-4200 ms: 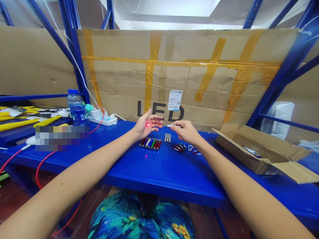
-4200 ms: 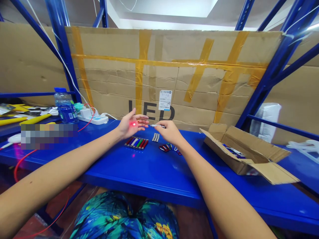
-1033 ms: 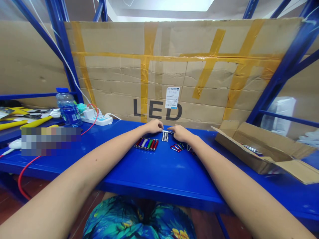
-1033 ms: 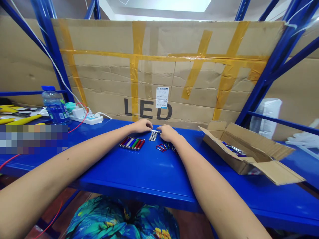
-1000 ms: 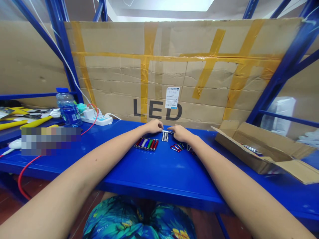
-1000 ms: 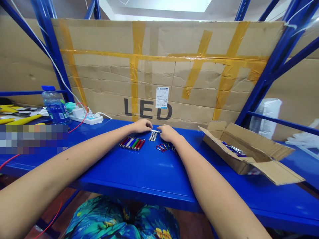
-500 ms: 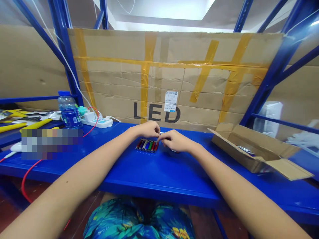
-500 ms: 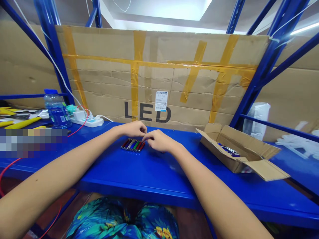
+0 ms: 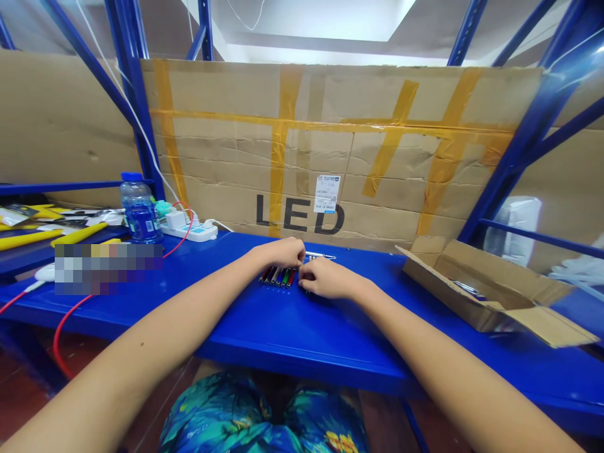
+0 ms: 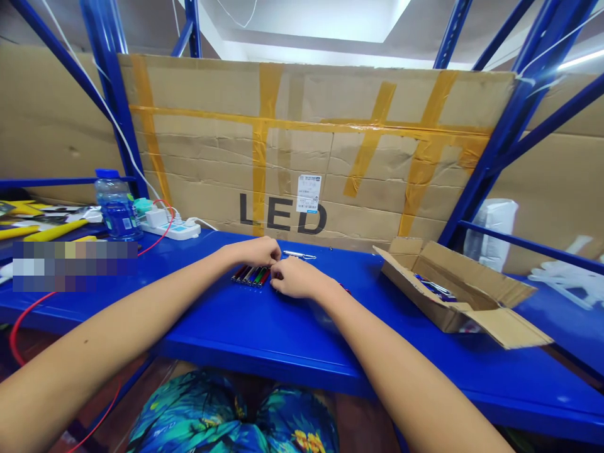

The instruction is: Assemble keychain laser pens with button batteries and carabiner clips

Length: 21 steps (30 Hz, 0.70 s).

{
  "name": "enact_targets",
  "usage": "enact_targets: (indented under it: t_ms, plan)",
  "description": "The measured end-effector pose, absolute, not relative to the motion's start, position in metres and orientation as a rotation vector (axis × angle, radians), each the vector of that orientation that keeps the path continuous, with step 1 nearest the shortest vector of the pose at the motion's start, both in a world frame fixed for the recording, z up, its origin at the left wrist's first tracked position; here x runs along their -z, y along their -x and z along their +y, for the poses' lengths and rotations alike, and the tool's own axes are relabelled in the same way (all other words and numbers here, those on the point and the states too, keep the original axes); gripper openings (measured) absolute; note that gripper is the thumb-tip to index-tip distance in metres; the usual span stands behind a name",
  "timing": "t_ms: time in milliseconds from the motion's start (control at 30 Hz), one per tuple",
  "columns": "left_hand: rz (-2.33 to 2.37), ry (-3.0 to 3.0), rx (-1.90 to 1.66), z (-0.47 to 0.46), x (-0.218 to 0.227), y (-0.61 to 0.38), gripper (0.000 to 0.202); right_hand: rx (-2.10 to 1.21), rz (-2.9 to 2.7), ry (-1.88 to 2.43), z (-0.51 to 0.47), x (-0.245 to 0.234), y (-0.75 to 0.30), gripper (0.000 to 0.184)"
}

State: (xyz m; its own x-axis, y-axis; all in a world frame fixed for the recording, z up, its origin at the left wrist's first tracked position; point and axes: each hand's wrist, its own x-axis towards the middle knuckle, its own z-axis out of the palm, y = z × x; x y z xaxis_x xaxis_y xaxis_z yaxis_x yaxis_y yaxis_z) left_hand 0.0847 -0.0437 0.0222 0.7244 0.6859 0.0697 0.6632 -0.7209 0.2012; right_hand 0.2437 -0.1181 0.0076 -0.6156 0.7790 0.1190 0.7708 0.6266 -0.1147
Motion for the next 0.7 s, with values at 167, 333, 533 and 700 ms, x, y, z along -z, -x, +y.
enact_targets:
  t_ms: [167, 333, 533, 700]
  plan:
    - [1.14, -2.805, -0.199, -0.04, -0.023, -0.082, 0.013, 0.034, -2.674, 1.471, -0.124, -0.009, -0.238, 0.018]
    - [1.098, -2.833, -0.464, -0.033, -0.027, -0.078, 0.015, 0.035, -2.601, 1.587, -0.127, -0.006, -0.233, 0.011]
    - [0.97, -3.015, -0.583, -0.036, -0.021, -0.086, 0.02, -0.088, -2.243, 1.674, -0.119, -0.023, -0.256, 0.02]
    - [0.833, -3.168, -0.449, -0.05, -0.014, -0.098, 0.023, -0.053, -2.021, 1.71, -0.102, -0.034, -0.288, 0.029]
